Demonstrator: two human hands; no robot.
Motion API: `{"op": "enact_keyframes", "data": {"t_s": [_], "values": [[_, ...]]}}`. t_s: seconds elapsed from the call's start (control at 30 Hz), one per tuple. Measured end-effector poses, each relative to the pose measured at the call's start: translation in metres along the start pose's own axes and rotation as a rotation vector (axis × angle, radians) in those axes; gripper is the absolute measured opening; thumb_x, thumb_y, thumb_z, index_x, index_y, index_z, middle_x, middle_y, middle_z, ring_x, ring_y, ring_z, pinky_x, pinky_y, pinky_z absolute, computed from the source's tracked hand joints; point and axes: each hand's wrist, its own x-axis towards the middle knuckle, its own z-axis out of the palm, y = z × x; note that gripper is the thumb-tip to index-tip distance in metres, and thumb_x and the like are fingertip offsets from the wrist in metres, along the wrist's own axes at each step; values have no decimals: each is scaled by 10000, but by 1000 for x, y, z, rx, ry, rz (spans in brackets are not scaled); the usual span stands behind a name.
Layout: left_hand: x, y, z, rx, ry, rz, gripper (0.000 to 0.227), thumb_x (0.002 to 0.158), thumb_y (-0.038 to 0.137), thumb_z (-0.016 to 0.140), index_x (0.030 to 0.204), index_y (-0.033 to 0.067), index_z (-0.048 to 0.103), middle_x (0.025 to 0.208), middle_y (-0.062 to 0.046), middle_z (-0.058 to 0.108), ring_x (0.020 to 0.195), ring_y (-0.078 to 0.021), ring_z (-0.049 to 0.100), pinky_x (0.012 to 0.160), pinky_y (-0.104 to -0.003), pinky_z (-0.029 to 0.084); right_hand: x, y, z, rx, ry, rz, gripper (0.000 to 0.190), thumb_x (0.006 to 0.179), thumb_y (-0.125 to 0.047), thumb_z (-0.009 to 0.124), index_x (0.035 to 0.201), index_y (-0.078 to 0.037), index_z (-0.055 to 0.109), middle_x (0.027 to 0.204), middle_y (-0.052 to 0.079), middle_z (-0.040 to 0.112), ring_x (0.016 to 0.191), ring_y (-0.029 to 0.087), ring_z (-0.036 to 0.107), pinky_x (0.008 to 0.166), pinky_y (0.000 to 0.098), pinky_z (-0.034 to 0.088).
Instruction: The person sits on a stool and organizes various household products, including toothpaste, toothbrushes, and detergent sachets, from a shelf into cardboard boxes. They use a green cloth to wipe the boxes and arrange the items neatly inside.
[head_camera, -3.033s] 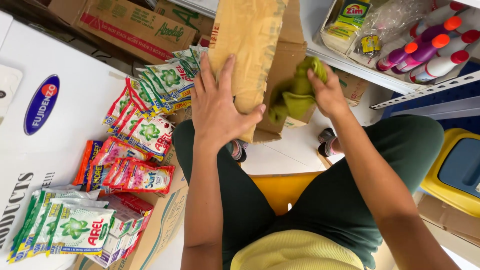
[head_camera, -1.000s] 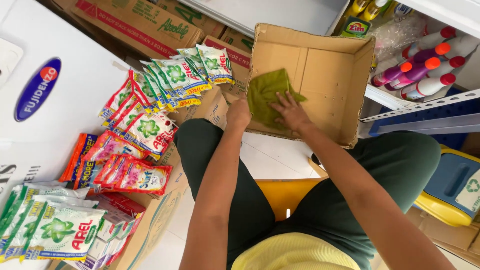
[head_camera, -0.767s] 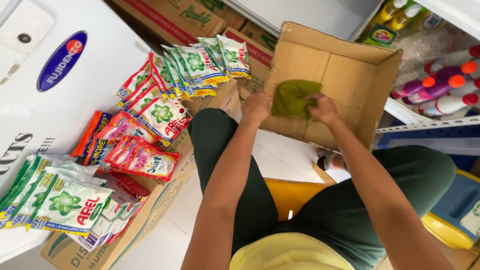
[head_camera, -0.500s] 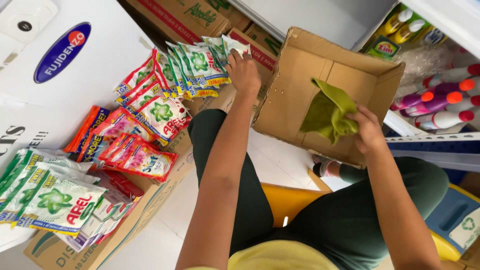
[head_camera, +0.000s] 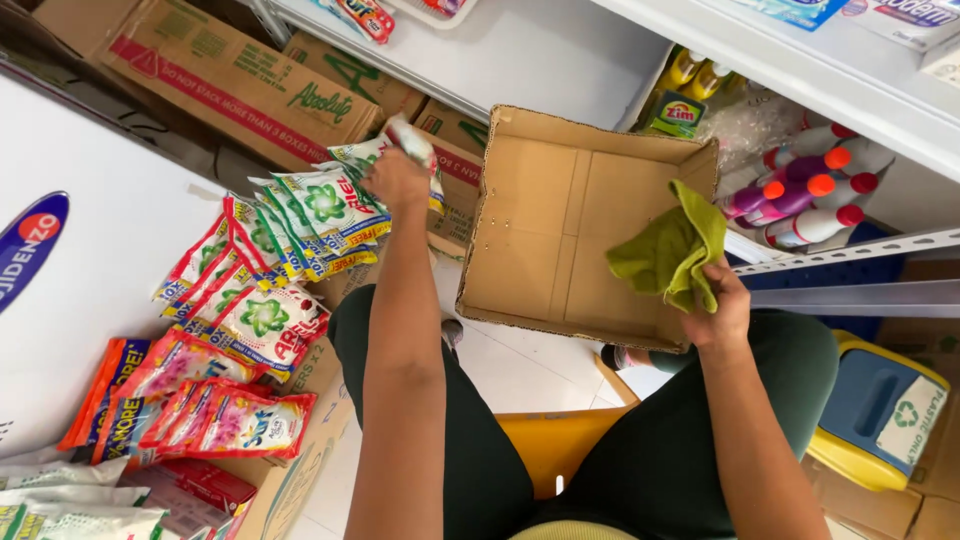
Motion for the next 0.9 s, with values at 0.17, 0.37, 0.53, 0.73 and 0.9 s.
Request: {"op": "enact_keyframes", "data": {"t_s": [0.17, 0.37, 0.53, 0.73, 0.9], "values": [[-18, 18, -32, -811, 177, 194, 141, 783, 271, 717, 830, 139, 736, 906, -95, 631, 922, -335, 665, 888, -436, 500, 11, 8, -1, -127, -98, -111, 487, 896, -152, 556, 1379, -134, 616, 1083, 72, 701, 929, 227, 709, 866, 389, 588], [-164, 38, -120, -1824, -455, 96, 400, 895, 170, 678, 1286, 104, 625, 1133, -115, 643, 1050, -283, 617, 945, -413, 481, -41, 13, 130, -699, -414, -514, 618, 944, -210, 657, 1519, -97, 460, 1399, 185, 420, 1278, 383, 441, 1043, 585, 411], [-219, 11, -83, -2031, -667, -49, 455, 874, 176, 663, 1325, 158, 607, 1209, -113, 678, 1090, -276, 638, 984, -424, 495, -37, 82, 204, -1180, -724, -802, 624, 1089, -405, 517, 1584, -93, 299, 1697, 213, 172, 1526, 561, 38, 1134, 813, 85], [-216, -12, -29, -2119, -876, 0, 411, 909, 235, 631, 1319, 251, 644, 1226, -122, 730, 1025, -232, 729, 976, -410, 562, -31, 105, 194, -1020, -469, -676, 650, 981, -67, 632, 1581, -109, 384, 1534, 287, 442, 1420, 534, 401, 1194, 639, 330], [-231, 2, -44, -2075, -947, -29, 388, 896, 182, 633, 1282, 157, 655, 1173, -134, 744, 1010, -273, 744, 992, -438, 560, -29, 113, 154, -845, -27, -483, 514, 1099, -411, 510, 1472, -59, 539, 1186, 376, 669, 1192, 529, 609, 1024, 624, 478]]}}
